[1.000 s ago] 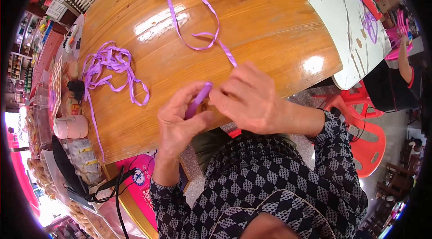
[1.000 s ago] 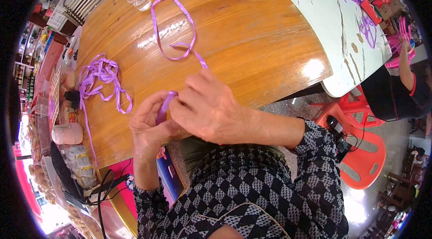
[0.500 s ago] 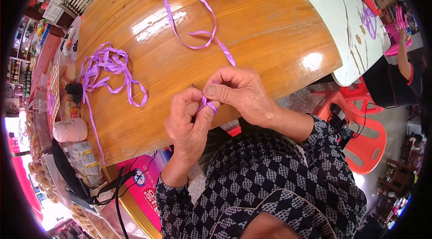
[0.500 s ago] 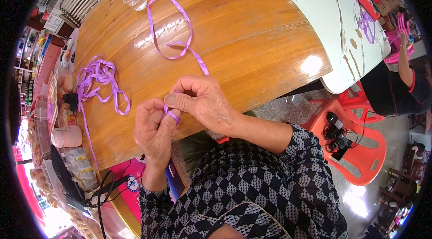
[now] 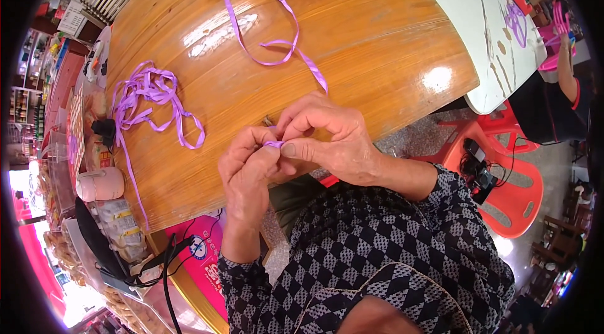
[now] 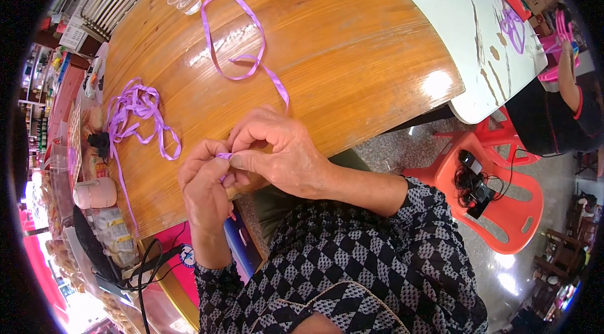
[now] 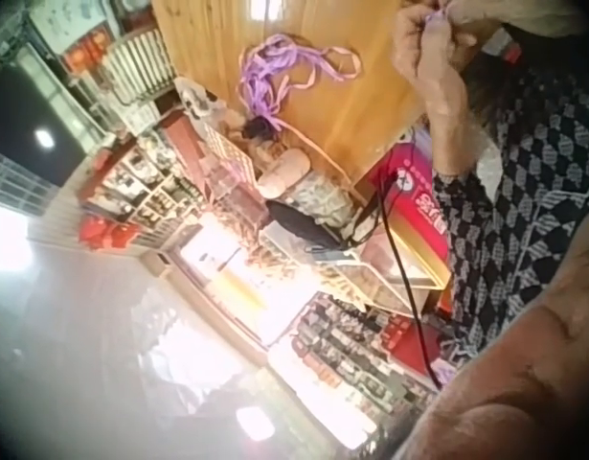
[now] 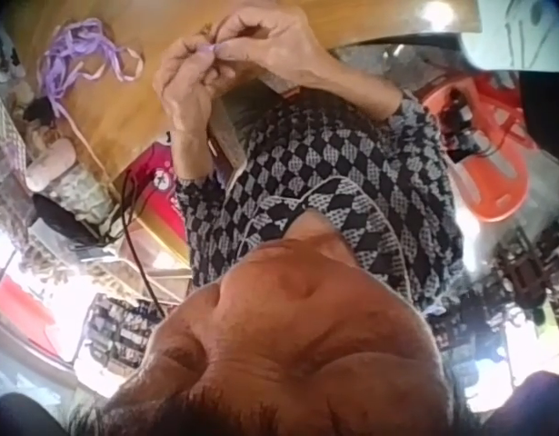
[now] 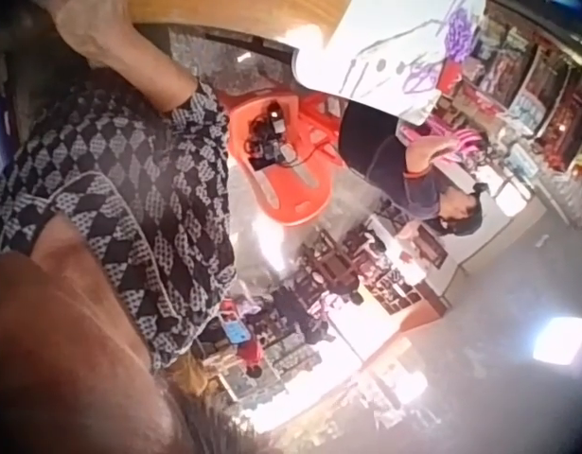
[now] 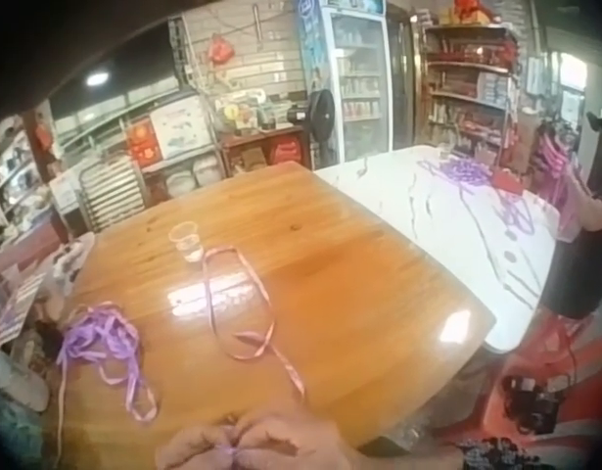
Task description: The person ties knots in purple ribbons by hand, repeatedly looping and pulling the material to create a series of small shapes. After finishing a section, they pull the ribbon taut across the wooden table and continue the process.
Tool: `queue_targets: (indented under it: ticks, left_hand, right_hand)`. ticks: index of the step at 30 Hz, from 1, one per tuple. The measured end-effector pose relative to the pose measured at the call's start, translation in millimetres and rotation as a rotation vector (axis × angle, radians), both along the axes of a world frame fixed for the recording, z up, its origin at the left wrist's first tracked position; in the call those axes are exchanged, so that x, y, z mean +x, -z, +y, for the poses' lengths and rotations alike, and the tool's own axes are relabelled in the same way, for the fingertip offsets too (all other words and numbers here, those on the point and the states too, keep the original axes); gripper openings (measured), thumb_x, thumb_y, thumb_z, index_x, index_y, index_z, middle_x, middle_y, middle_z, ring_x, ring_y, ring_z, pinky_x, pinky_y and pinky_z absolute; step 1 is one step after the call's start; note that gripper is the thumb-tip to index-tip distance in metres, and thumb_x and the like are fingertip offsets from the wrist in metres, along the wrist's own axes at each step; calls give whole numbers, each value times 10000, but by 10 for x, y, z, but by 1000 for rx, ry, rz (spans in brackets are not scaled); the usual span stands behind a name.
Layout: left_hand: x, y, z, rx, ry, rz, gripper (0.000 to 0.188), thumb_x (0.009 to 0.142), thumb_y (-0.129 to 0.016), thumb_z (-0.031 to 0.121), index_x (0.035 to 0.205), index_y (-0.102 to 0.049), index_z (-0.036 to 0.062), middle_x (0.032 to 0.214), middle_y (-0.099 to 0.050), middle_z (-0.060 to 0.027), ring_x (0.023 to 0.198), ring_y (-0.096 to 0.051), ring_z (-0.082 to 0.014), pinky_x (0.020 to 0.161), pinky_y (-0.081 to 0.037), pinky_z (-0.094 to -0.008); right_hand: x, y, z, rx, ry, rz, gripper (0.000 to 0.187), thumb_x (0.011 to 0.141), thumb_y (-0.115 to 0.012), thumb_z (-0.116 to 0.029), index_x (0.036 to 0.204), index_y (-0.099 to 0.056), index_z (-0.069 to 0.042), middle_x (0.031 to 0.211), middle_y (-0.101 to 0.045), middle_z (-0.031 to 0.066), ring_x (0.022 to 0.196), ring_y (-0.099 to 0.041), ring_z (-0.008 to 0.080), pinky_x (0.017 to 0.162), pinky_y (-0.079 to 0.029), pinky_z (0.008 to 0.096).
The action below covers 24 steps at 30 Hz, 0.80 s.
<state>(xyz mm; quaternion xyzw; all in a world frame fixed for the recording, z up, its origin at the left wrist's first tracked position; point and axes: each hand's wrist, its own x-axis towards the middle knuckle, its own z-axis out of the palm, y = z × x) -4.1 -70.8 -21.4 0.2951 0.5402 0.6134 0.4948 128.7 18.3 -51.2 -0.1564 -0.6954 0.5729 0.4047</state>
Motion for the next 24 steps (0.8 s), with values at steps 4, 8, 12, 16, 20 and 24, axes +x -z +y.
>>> queue_targets:
  ticks: [4, 8, 12, 16, 20, 24]
  left_hand:
    - [-23, -20, 16, -19, 135, -202, 117, 772, -522, 74, 814, -520, -36, 772, -592, -135, 584, -566, -146, 522, -408, -219]
    - [-46, 24, 7, -35, 183, -251, 166, 789, -532, 95, 846, -528, -61, 800, -609, -218, 607, -590, -181, 521, -437, -233]
    - [-16, -5, 15, -122, 68, -254, 146, 813, -559, 89, 826, -572, -55, 850, -627, -155, 637, -591, -151, 517, -402, -203]
    - [40, -9, 38, -81, 33, -199, 175, 834, -573, 116, 881, -580, -52, 790, -630, -138, 596, -564, -127, 507, -390, -195]
    - [54, -38, 3, -46, 56, -147, 171, 849, -583, 128, 901, -590, -35, 726, -620, -108, 562, -541, -104, 479, -339, -185]
    - [26, -49, 9, -16, 91, -117, 163, 848, -593, 132, 904, -594, -21, 733, -618, -86, 556, -535, -91, 466, -308, -183]
  right_hand:
    - [31, -19, -6, -424, -184, 124, 123, 766, -674, -78, 821, -603, 6, 908, -586, 94, 873, -539, 148, 761, -433, 270]
    - [77, -52, 28, -334, -138, 31, 120, 774, -661, -76, 838, -604, 8, 909, -585, 105, 890, -538, 160, 773, -432, 281]
    - [154, -124, 55, 112, 113, -64, 135, 761, -666, -83, 858, -616, -4, 892, -593, 87, 856, -546, 182, 755, -429, 289]
    - [147, -85, 23, 260, 96, -79, 133, 744, -675, -78, 858, -628, -26, 858, -600, 64, 822, -545, 190, 718, -422, 279]
    - [137, -72, 50, 198, 87, -51, 123, 745, -671, -56, 858, -629, -29, 835, -600, 55, 788, -544, 171, 704, -420, 267]
    - [128, -72, 56, 126, 99, -72, 135, 746, -670, -42, 875, -630, -27, 806, -605, 46, 751, -541, 138, 674, -426, 246]
